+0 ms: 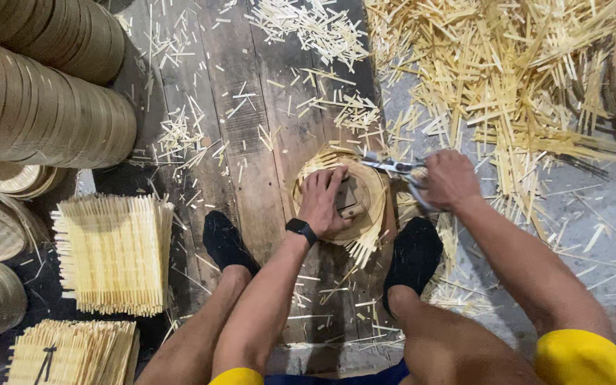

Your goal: The person trims bamboo strips with shears, weaves them around a circular frame, and presses the woven piece into a wooden mold to form a basket base.

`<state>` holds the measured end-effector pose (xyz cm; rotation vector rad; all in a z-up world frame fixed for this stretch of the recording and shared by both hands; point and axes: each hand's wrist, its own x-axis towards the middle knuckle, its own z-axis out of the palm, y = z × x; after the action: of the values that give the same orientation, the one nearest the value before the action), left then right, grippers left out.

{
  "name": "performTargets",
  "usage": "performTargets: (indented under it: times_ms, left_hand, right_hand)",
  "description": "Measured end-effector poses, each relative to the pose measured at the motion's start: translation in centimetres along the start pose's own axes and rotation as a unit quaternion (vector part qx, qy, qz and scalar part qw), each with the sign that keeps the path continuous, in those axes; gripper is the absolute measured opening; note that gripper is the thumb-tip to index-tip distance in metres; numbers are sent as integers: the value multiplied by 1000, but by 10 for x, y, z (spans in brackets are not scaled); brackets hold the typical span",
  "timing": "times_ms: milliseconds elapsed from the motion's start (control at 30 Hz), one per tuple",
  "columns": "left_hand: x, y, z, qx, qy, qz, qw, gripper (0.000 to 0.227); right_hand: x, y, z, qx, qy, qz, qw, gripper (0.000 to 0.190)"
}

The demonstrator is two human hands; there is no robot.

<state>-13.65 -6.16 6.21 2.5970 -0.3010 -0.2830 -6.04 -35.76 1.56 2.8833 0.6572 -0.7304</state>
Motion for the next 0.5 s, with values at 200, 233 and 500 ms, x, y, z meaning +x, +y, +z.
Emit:
performTargets:
  times_ms: [200, 233, 500]
  left_hand:
    - [2, 12, -4, 148, -10, 44, 988, 133]
    - [-2, 22, -1, 105, 54, -35, 992, 130]
    - [-4, 35, 62, 64, 48, -221, 972, 128]
  right_hand:
    - [11, -4, 21, 77, 23, 8, 997, 42]
    - [13, 6, 19, 107, -52, 34, 992, 41]
    - [-6, -1, -15, 5, 9, 23, 1000, 65]
